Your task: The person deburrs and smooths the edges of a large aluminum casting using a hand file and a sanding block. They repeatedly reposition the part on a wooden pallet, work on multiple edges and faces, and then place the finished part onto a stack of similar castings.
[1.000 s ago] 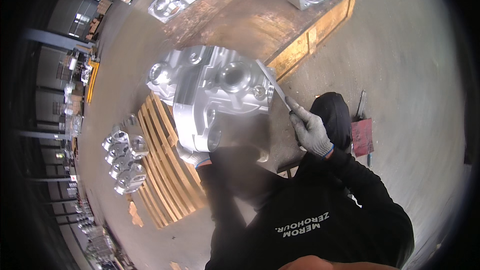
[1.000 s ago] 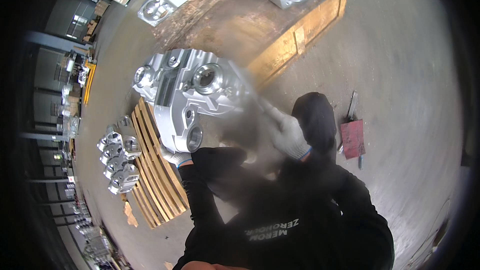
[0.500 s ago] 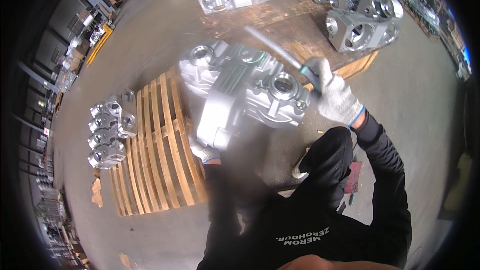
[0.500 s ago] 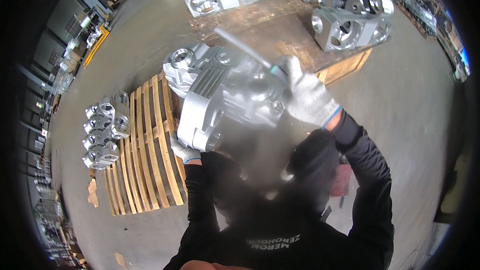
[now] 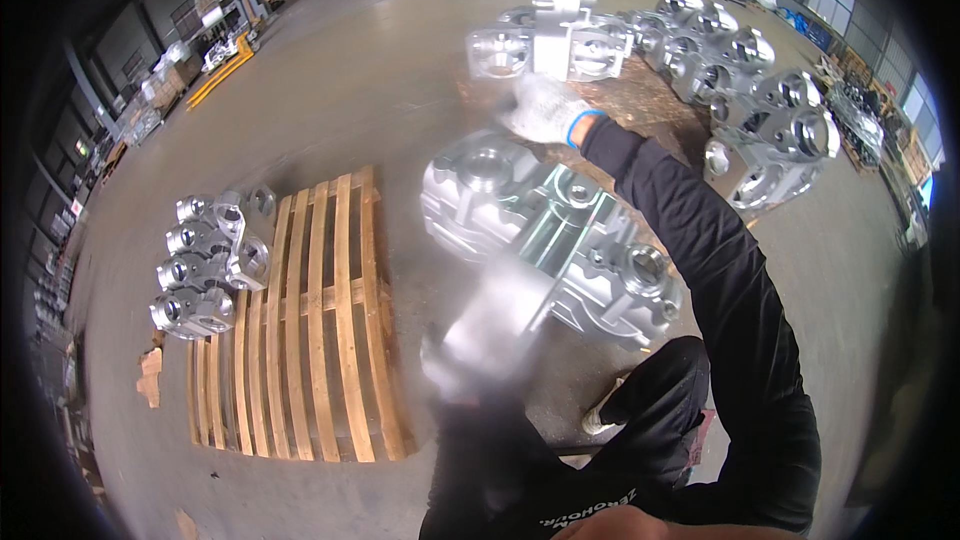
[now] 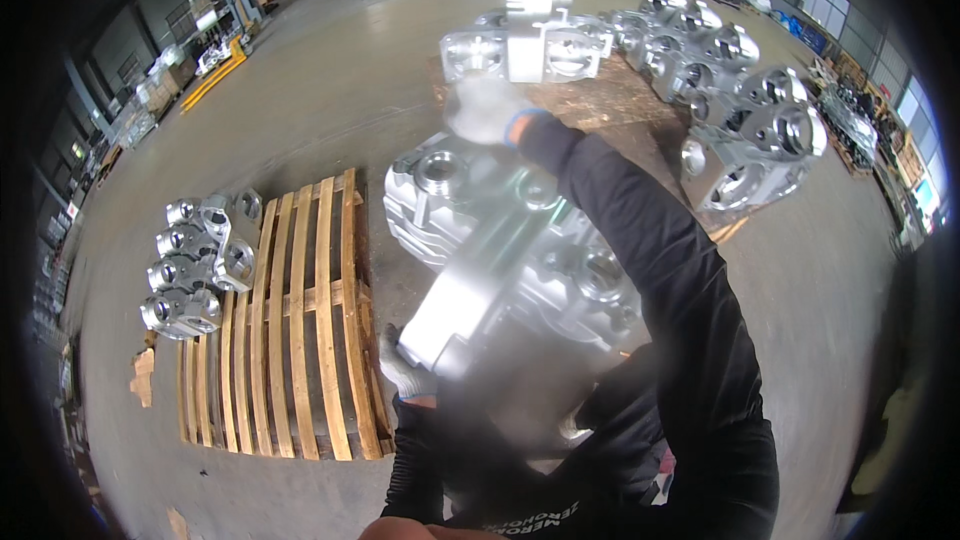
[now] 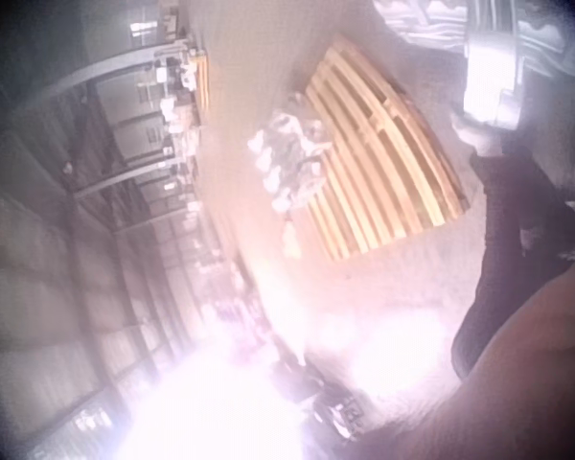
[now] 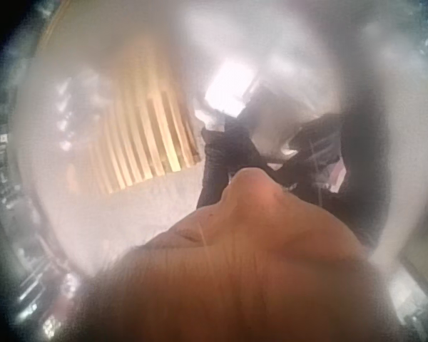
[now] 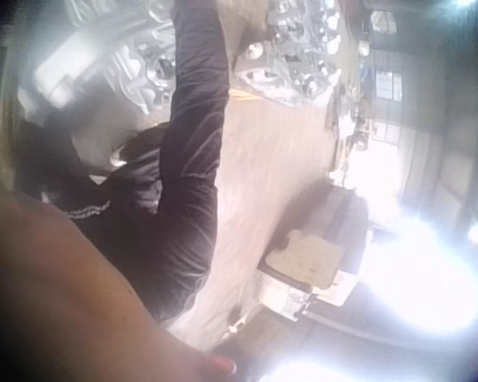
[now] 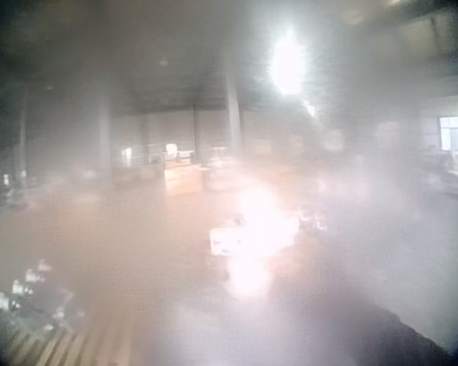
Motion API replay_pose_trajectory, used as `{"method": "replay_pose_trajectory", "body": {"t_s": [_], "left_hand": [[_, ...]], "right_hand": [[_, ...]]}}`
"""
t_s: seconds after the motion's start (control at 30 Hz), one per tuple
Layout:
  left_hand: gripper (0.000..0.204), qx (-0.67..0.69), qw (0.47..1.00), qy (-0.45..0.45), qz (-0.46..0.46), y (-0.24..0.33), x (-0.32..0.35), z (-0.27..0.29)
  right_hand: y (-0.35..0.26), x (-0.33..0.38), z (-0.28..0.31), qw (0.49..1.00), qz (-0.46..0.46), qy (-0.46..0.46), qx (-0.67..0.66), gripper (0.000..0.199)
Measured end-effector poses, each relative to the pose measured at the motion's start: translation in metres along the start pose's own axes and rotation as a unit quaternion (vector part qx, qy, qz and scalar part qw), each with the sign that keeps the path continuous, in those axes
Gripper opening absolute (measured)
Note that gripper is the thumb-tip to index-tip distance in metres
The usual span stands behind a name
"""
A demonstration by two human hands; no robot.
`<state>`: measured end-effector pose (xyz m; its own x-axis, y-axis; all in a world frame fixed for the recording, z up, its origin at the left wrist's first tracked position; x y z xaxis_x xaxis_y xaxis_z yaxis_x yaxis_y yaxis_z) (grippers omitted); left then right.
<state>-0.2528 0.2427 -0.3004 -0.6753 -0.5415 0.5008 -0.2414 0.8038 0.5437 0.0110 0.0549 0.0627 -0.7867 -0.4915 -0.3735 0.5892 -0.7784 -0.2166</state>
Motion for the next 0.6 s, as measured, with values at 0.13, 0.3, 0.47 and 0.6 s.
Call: {"method": "replay_pose_trajectory", "body": {"t_s": [0.13,0.3,0.47,0.6], "left_hand": [[0.035,-0.062,0.997,-0.006,-0.047,0.003,-0.001,0.004],[0.036,-0.121,0.988,-0.021,-0.09,0.021,0.034,-0.021],[0.035,-0.075,0.997,-0.023,-0.022,0.013,0.047,-0.014],[0.035,-0.22,0.954,-0.029,-0.199,0.019,0.011,0.003]], "right_hand": [[-0.007,-0.064,-0.023,0.997,0.065,-0.018,0.029,0.044],[-0.028,-0.08,-0.072,0.95,0.172,-0.066,0.25,0.023],[-0.027,-0.079,-0.059,0.969,0.111,-0.102,0.195,0.026],[-0.024,-0.074,-0.049,0.994,-0.027,-0.093,0.041,0.032]]}}
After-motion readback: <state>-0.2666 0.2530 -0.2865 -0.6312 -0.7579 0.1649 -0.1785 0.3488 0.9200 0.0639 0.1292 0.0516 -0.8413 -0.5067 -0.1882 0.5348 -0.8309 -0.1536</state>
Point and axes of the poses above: each hand's wrist, its own x-axis away from the middle knuckle, its own z-axis out of the back of the hand, y = z × x, the point moved 6 cm from there along -x, towards the middle knuckle, and after that the axes turned 5 degrees about y, right-handed, at the moved point
